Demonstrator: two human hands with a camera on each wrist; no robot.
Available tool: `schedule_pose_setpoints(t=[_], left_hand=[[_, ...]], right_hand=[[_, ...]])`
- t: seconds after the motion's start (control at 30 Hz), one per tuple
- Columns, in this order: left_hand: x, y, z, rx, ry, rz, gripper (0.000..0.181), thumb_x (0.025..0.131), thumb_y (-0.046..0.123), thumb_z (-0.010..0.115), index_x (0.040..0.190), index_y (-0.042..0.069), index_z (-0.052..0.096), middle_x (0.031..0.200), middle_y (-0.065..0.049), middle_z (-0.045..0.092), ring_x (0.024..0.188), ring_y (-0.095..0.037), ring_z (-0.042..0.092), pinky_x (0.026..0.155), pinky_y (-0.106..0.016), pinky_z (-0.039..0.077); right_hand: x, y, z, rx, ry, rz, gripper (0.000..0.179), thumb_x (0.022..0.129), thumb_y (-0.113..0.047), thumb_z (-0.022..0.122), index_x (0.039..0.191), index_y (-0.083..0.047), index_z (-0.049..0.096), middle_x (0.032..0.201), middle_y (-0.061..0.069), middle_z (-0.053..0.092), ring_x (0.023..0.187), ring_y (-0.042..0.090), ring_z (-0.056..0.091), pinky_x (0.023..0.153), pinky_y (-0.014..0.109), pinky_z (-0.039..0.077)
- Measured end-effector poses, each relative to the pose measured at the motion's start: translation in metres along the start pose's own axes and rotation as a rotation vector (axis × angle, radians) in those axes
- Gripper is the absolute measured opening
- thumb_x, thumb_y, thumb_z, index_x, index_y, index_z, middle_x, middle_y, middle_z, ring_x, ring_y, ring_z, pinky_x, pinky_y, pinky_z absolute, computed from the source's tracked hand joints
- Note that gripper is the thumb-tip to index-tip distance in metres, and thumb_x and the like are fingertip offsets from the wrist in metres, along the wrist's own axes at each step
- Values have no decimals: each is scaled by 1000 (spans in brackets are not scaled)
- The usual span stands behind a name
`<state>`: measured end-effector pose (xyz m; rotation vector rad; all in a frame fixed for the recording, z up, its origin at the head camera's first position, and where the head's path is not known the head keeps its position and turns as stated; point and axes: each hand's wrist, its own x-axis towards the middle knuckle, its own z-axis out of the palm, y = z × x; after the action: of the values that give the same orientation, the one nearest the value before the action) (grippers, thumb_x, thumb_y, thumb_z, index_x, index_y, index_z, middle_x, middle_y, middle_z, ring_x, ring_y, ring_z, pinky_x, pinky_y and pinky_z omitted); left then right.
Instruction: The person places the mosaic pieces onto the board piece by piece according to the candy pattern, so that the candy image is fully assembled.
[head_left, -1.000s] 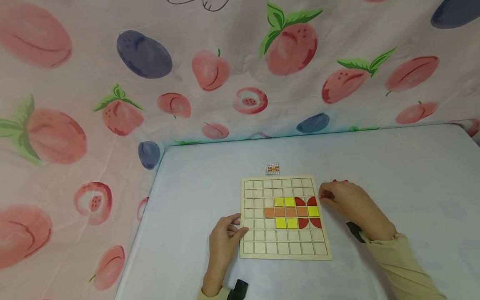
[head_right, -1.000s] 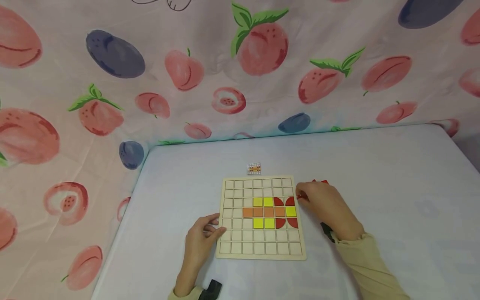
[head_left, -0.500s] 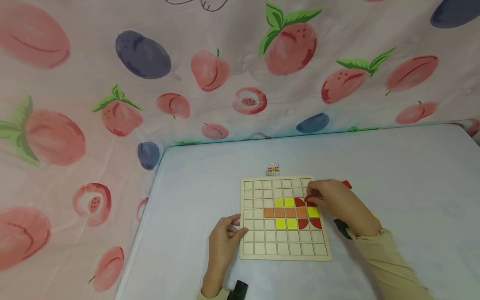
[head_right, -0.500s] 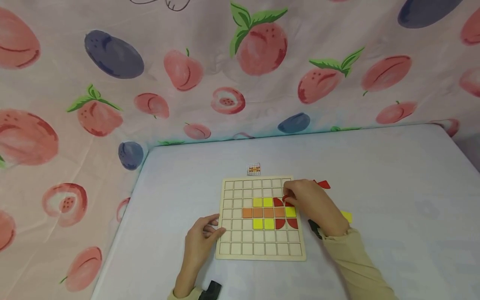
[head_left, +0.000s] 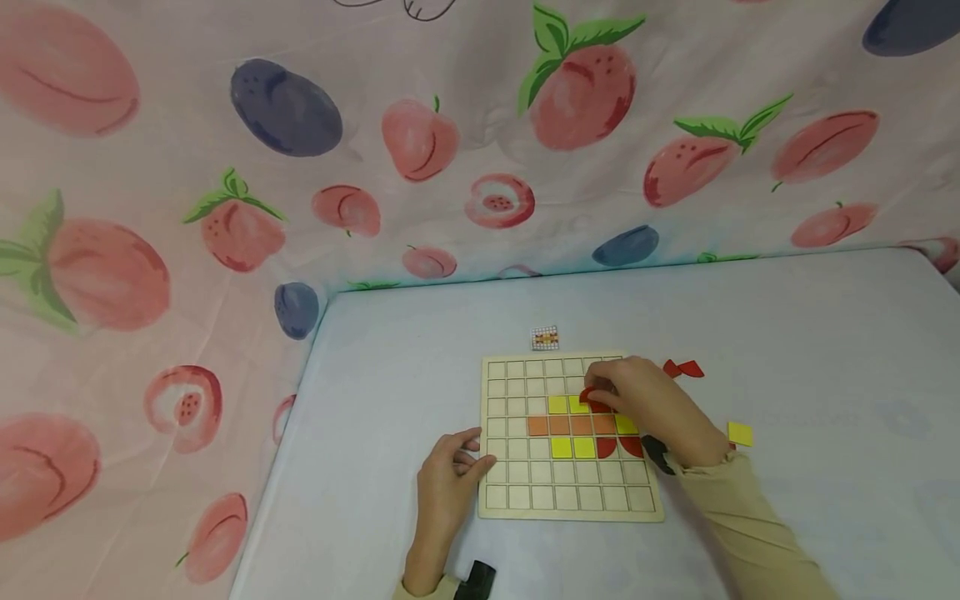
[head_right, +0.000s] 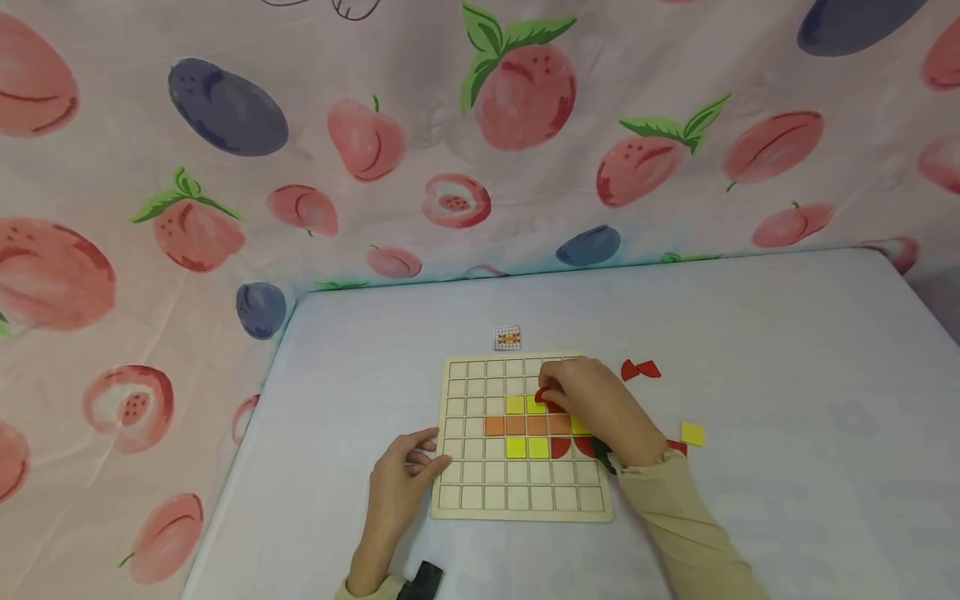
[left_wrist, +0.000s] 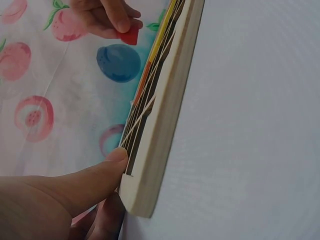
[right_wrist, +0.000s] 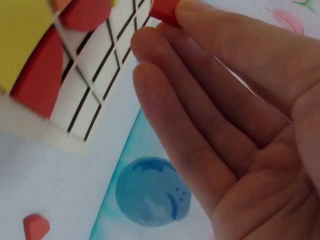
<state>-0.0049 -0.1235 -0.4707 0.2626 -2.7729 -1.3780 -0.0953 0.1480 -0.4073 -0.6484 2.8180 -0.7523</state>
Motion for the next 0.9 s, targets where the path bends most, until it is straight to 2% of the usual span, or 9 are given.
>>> schedule_pose_setpoints(t=[0.23,0.43,0.67,0.9], left_hand=[[0,0,1,8,3,11,41,79,13,84,118,12,72,95,6,64,79,-5,60,68,-16,55],[0,1,1,11,15,21,40,79,12,84,117,11,72,95,5,65,78,-5,60,67,-17,55],[0,1,0,4,9,6,41,78,12,84,117,11,72,95,5,65,79,-5,60,67,-16,55],[0,1,0,1,9,19,41,79,12,84,118,11,71,96,5,65,79,-5,60,68,-17,55]], right_hand=[[9,-6,8,-16,11,-28,9,85,-14,78,84,-14,70,78,-5,65,71,13,53,69,29,51],[15,-9,15,60,31,-82,9,84,-9,79,82,-12,70,79,-6,65,70,10,54,68,27,52],[23,-12,22,95,-1,-47,5,86,-13,77,85,-11,72,81,-4,68,72,10,55,70,28,53],[30,-16,29,124,-12,-67,4,85,-10,77,84,-9,73,82,-3,71,72,8,59,70,28,54]])
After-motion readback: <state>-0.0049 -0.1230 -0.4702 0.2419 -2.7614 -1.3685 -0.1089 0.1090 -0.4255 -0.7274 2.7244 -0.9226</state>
